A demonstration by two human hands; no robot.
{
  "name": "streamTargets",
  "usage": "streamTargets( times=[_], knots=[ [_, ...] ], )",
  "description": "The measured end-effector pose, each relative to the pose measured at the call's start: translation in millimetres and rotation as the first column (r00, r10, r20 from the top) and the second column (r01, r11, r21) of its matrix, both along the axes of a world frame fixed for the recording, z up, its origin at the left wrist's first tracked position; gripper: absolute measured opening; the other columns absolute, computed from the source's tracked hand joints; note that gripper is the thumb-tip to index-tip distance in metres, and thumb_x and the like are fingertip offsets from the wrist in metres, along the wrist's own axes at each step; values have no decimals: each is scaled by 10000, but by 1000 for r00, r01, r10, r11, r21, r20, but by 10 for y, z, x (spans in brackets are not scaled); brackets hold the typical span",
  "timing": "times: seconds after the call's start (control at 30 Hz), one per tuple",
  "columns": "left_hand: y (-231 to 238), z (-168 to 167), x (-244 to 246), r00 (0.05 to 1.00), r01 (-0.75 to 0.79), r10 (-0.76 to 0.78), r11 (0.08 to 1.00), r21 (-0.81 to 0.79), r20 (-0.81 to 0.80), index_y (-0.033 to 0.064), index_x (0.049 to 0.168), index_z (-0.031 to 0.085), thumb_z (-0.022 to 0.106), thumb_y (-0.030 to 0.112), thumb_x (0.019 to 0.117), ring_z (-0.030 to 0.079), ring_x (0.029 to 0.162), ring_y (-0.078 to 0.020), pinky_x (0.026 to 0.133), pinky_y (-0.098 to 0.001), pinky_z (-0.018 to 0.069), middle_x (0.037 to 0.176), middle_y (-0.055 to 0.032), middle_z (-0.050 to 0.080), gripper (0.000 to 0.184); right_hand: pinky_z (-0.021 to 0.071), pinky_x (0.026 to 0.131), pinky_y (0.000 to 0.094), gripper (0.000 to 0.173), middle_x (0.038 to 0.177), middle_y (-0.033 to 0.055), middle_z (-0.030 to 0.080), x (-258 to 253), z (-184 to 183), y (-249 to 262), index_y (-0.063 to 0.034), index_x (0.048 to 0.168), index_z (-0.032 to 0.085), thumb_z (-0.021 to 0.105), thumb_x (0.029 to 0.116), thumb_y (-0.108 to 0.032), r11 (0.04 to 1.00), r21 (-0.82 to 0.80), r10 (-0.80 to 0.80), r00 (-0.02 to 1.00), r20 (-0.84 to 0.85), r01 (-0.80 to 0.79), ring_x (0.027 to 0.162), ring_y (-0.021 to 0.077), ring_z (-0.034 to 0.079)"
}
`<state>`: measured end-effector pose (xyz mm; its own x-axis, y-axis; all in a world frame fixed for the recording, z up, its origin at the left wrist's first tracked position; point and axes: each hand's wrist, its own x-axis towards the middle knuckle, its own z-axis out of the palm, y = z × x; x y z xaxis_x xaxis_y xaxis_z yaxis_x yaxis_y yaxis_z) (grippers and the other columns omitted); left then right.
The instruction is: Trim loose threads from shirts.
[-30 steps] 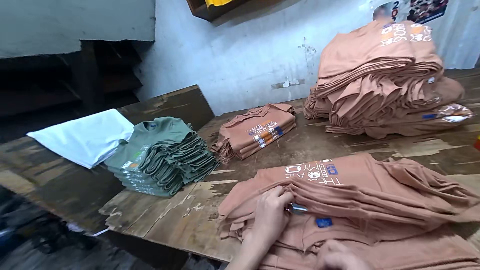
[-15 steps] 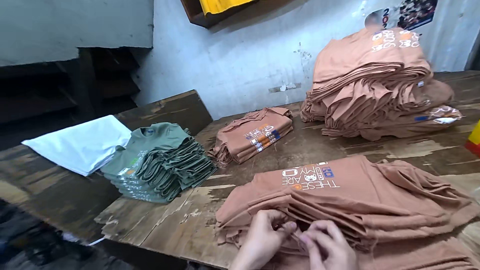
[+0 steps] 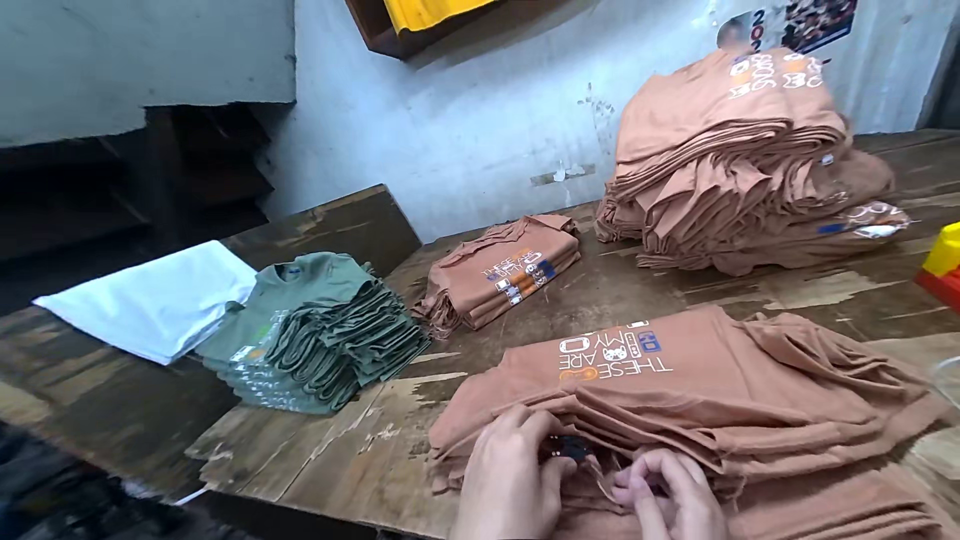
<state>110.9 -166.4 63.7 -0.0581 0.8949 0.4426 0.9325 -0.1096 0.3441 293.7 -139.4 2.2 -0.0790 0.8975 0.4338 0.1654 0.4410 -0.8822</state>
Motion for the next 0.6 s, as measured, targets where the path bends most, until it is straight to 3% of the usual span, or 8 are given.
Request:
streamTargets(
  times=[0.1, 0.2, 0.27, 0.33, 0.4, 0.47, 0.53, 0.6],
  knots=[
    [-28, 58, -70, 997, -8, 18, 989, -145, 69, 185, 1054, 740, 812, 373, 813, 686, 936, -190, 830, -436, 591, 1019, -23, 691, 314, 651, 695, 300, 229, 1080, 189, 629, -15, 62, -21, 31, 1048, 702, 669, 946, -171, 999, -33, -7, 995, 102, 10, 819, 162, 726],
    [-37, 107, -56, 987, -85, 119, 958, -274, 110, 166, 891, 754, 742, 335, 860, 678, 785, -183, 724, -466, 562, 829, -4, 705, 172, 603, 694, 386, 311, 1110, 190, 633, -97, 105, -14, -90, 1037, 789, 623, 999, -351, 996, -16, -81, 951, 298, 90, 817, 206, 690],
    [36, 72, -19, 971, -103, 175, 919, -379, 161, 169, 819, 753, 685, 473, 916, 661, 715, -175, 679, -470, 539, 728, 6, 679, 326, 582, 659, 464, 258, 1115, 167, 657, -168, 107, 20, -163, 999, 822, 626, 989, -330, 994, 6, -103, 906, 411, 110, 827, 259, 693],
    [150, -57, -15, 954, -39, 160, 905, -424, 254, 163, 835, 761, 670, 530, 926, 661, 712, -148, 701, -434, 552, 734, 11, 683, 389, 587, 673, 489, 183, 1147, 127, 655, -219, 140, 54, -216, 1013, 834, 682, 933, -277, 997, -46, -33, 876, 480, 63, 870, 257, 696],
    [224, -230, -43, 905, 29, 121, 939, -342, 409, 131, 765, 719, 689, 496, 932, 614, 644, -114, 656, -385, 519, 679, 22, 640, 402, 588, 680, 453, 139, 1080, 80, 684, -245, 119, 85, -218, 979, 847, 747, 883, -228, 998, -38, -34, 911, 411, 54, 856, 203, 690],
    [232, -323, -87, 847, 93, 56, 964, -250, 529, 144, 782, 733, 732, 402, 925, 657, 619, -68, 633, -322, 561, 677, 52, 696, 295, 574, 667, 380, 105, 965, 43, 677, -245, 27, 102, -205, 916, 852, 775, 852, -172, 995, 35, -104, 966, 236, 98, 815, 139, 660],
    [199, -336, -117, 835, 129, 16, 966, -224, 550, 158, 864, 769, 755, 357, 907, 679, 669, -54, 671, -301, 581, 740, 62, 726, 204, 585, 683, 376, 86, 983, 83, 664, -225, 1, 58, -157, 891, 821, 746, 858, -134, 987, 65, -155, 969, 191, 145, 832, 173, 667],
    [151, -294, -107, 872, 83, 54, 963, -255, 487, 187, 898, 771, 758, 398, 884, 665, 709, -41, 695, -300, 569, 782, 82, 715, 212, 600, 676, 434, 103, 1040, 164, 659, -213, 54, -11, -90, 945, 749, 652, 914, -108, 979, 59, -201, 937, 287, 193, 828, 268, 701]
  ],
)
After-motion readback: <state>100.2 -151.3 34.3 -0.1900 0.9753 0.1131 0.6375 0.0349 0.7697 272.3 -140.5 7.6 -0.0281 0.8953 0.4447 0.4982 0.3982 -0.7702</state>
